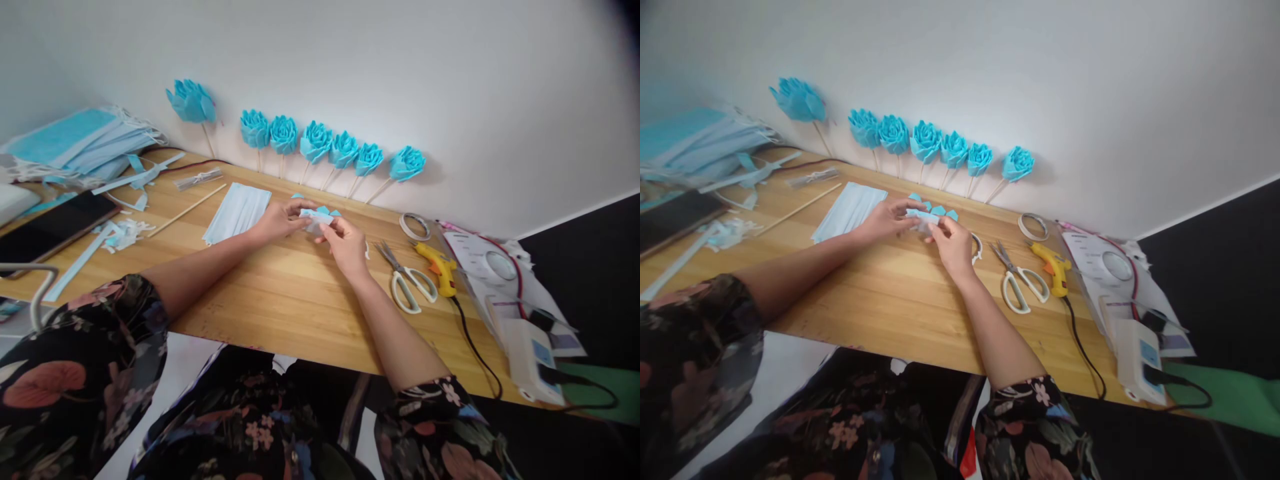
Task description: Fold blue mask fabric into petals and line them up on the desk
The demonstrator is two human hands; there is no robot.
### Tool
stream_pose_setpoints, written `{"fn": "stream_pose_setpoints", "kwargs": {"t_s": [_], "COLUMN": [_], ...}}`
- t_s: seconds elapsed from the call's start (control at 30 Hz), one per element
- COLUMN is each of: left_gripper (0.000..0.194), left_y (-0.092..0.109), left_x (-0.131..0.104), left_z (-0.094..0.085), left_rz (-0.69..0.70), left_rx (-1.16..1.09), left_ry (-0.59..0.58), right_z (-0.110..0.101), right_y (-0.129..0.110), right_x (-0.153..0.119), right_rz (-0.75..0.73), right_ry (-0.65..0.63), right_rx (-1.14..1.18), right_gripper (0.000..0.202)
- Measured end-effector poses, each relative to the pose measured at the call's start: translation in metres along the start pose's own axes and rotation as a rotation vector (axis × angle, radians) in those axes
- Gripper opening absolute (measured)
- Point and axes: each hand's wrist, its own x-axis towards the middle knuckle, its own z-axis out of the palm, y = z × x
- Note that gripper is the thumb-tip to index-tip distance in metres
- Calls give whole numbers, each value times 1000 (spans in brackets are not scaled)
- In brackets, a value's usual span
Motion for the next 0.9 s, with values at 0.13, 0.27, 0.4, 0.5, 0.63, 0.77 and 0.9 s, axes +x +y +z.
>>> {"fn": "stream_pose_setpoints", "kwargs": {"t_s": [0.13, 0.27, 0.4, 0.5, 0.63, 0.77, 0.9], "left_gripper": [35, 28, 25, 27, 30, 29, 33], "left_y": [1, -1, -2, -1, -1, -5, -7], "left_x": [-3, -3, -2, -2, -2, 0, 0], "left_z": [1, 0, -2, -2, -1, 0, 1], "left_rz": [-68, -77, -72, -69, -55, -46, -58], "left_rx": [107, 63, -26, -95, -227, -309, -293], "left_ry": [-3, -7, -17, -33, -41, -57, -45], "right_z": [1, 1, 1, 1, 2, 3, 4], "right_y": [5, 2, 0, -1, -2, -1, 3], "right_x": [1, 0, 0, -1, -3, -2, 0], "right_rz": [42, 37, 61, 93, 94, 99, 119], "right_ry": [-39, -29, -29, -21, -4, 0, -11], "right_rx": [-30, -48, -45, -39, -22, 21, 109], "right_gripper": [23, 21, 21, 23, 25, 28, 35]}}
